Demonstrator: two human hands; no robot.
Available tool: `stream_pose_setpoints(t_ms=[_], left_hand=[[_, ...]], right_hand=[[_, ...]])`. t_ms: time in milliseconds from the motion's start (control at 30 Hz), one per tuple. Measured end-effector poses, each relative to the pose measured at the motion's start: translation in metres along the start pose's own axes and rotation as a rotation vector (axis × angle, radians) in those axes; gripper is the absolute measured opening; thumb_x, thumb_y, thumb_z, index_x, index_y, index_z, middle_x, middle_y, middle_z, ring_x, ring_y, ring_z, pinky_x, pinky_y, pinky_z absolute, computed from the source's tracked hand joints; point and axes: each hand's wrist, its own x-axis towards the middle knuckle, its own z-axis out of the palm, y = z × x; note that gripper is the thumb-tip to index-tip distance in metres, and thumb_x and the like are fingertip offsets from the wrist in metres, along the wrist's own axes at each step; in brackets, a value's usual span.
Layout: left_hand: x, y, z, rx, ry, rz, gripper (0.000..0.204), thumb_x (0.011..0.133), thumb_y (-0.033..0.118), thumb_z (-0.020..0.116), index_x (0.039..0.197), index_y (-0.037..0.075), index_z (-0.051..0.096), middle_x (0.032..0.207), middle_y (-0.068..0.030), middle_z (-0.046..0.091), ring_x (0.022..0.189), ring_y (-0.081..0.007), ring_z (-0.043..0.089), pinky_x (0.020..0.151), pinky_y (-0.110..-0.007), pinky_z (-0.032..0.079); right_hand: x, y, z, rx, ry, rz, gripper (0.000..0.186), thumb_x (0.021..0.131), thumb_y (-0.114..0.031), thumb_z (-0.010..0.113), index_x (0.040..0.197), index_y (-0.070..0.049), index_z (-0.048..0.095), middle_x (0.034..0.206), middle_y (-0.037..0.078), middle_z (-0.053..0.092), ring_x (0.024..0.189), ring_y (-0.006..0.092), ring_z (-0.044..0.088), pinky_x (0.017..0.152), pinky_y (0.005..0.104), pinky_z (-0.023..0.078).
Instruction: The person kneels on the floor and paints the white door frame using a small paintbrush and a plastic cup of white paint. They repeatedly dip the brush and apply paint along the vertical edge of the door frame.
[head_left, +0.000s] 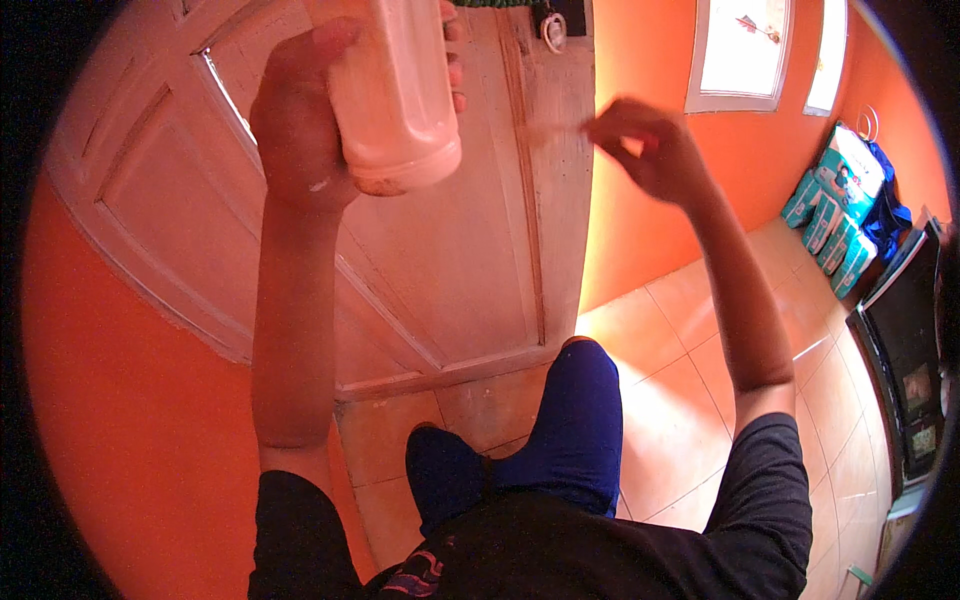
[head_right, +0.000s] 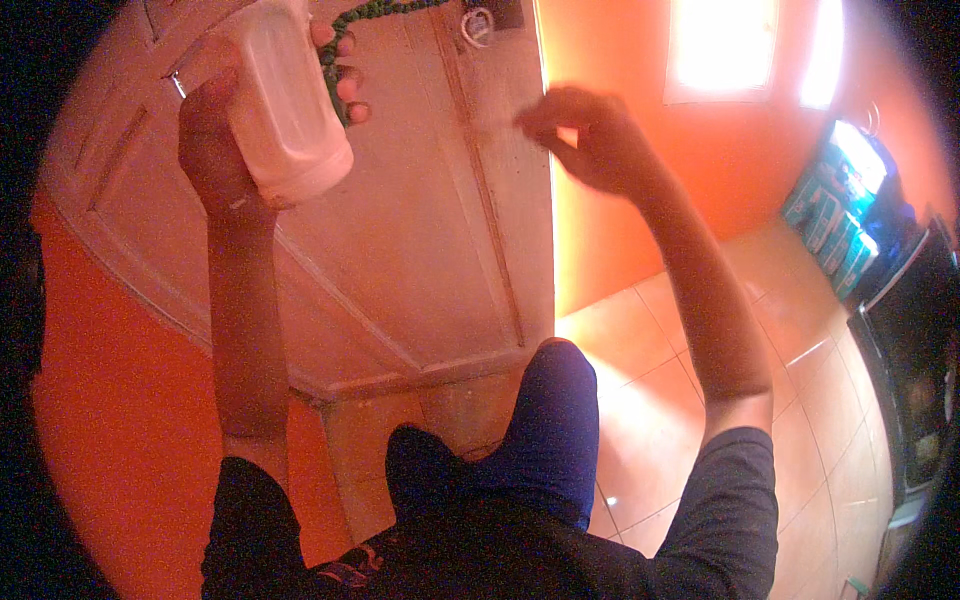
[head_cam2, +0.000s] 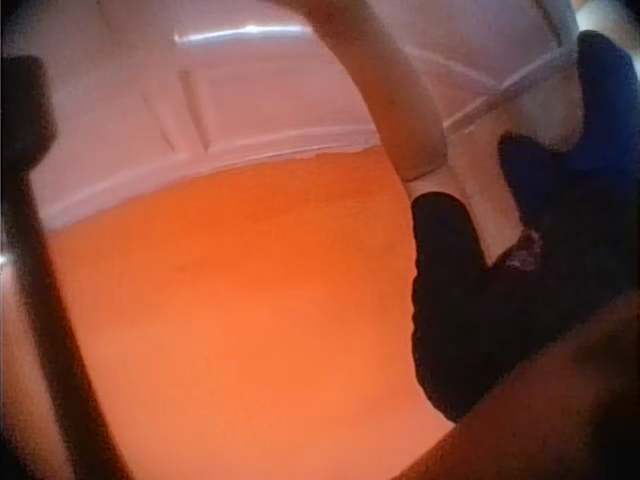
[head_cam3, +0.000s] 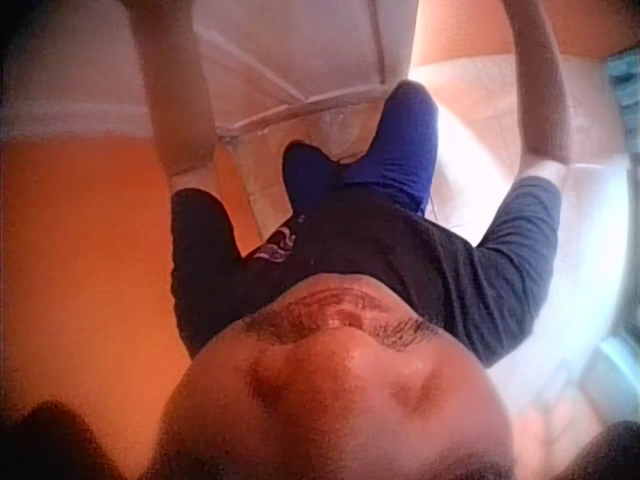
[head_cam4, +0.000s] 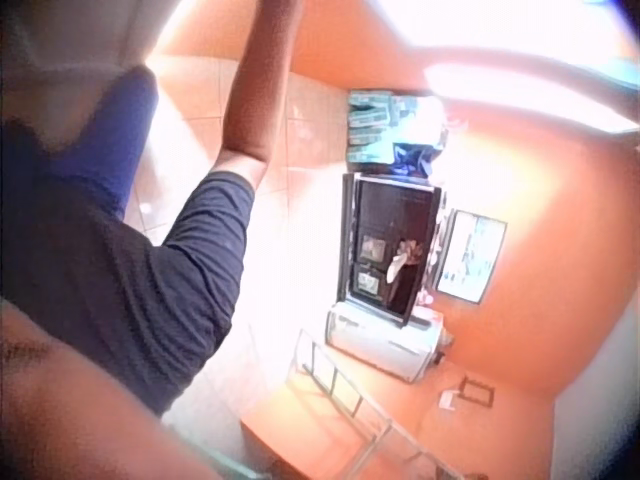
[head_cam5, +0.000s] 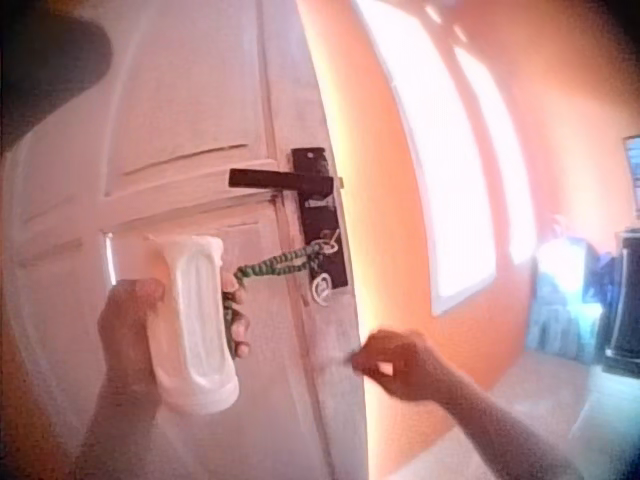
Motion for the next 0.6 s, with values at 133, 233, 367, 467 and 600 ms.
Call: stream_pose_setpoints(t_ms=[133,233,367,467,600], left_hand=[[0.0,0.001,-0.01,0.088,0.107,0.038,0.066,0.082,0.042,0.06,0.121,-0.011,0.051,0.105,-0.025,0.061,0.085,-0.0357,0.065,0.072,-0.047,0.058],[0.003,0.002,0.002,0.084,0.146,0.059,0.06,0.083,0.036,0.06,0.118,-0.012,0.053,0.099,-0.0247,0.065,0.081,-0.0344,0.068,0.067,-0.046,0.061],[0.01,0.004,-0.003,-0.161,0.085,-0.02,0.061,0.083,0.035,0.059,0.121,-0.012,0.052,0.103,-0.026,0.065,0.082,-0.0348,0.069,0.069,-0.046,0.061],[0.009,0.009,-0.007,0.172,0.141,0.021,0.062,0.083,0.036,0.059,0.121,-0.011,0.052,0.103,-0.0256,0.065,0.083,-0.0344,0.069,0.068,-0.046,0.061],[0.012,0.0,-0.002,0.128,0.165,0.069,0.063,0.082,0.041,0.06,0.117,-0.01,0.054,0.097,-0.0231,0.065,0.079,-0.0319,0.069,0.065,-0.043,0.061]], right_hand=[[0.027,-0.011,-0.014,-0.256,0.22,-0.202,0.008,0.086,-0.007,0.067,0.092,-0.008,0.073,0.089,0.008,0.071,0.082,0.0246,0.065,0.076,0.0362,0.051],[0.0,-0.002,0.0,-0.511,0.225,-0.355,0.015,0.08,-0.007,0.069,0.093,-0.011,0.074,0.086,0.004,0.068,0.081,0.0238,0.063,0.077,0.0382,0.049],[-0.069,0.01,0.033,-0.487,0.052,-0.31,0.021,0.073,-0.007,0.072,0.093,-0.014,0.075,0.084,0.001,0.066,0.082,0.0223,0.06,0.078,0.0386,0.048],[-0.076,0.003,0.028,-0.368,-0.089,-0.171,0.009,0.078,-0.012,0.073,0.086,-0.015,0.074,0.082,-0.001,0.066,0.082,0.0205,0.059,0.084,0.042,0.04],[-0.026,0.015,-0.009,-0.276,0.059,-0.08,0.006,0.085,-0.018,0.071,0.08,-0.015,0.072,0.083,0.0,0.069,0.085,0.0201,0.061,0.088,0.0438,0.032]])
